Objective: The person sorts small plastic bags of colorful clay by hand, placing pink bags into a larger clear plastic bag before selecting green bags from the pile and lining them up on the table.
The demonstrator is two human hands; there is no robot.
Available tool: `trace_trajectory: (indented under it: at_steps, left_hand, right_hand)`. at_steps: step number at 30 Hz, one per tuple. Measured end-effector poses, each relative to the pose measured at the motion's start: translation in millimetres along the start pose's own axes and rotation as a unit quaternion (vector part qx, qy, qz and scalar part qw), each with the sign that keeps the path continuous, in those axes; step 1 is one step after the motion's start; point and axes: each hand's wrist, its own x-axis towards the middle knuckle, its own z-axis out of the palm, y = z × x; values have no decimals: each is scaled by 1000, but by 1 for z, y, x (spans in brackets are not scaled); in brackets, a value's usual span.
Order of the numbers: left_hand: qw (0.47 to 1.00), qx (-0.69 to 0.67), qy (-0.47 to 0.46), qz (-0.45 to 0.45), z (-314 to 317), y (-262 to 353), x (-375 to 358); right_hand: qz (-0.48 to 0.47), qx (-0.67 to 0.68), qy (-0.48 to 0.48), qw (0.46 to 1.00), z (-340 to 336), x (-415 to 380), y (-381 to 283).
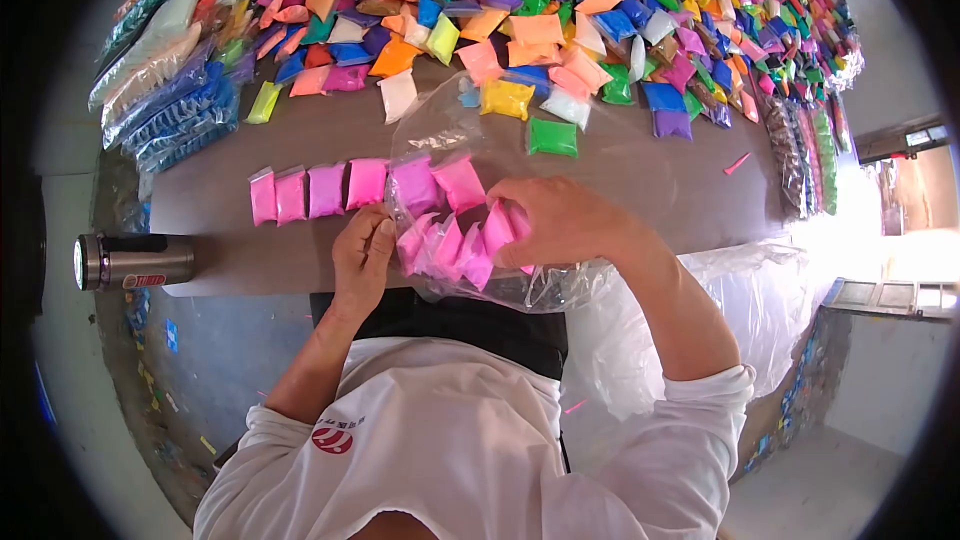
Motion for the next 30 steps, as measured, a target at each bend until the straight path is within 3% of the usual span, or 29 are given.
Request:
trace_trajectory:
  at_steps: [2,8,14,17,23,26,30]
  left_hand:
    - [1000,-20,-6,9,0,-4,-1]
    - [990,-122,-44,-48,-5,-7,-4]
    - [991,-76,-102,28,-14,-13,-3]
    - [996,-51,-55,-49,-9,-6,-6]
    - [999,-22,-19,-14,-4,-6,-8]
    - [999,-37,-12,-4,-2,-3,-7]
    - [999,-52,-1,-17,-3,0,-9]
  right_hand:
    - [-37,9,-10,999,1,2,8]
    - [-8,48,-54,997,-1,18,19]
    - [-26,136,-64,988,-2,34,40]
    - [23,110,-96,989,-25,30,27]
    - [10,8,-181,983,-33,19,5]
    - [9,-17,-180,983,-19,19,-12]
    - [-31,-47,-93,994,14,23,-8]
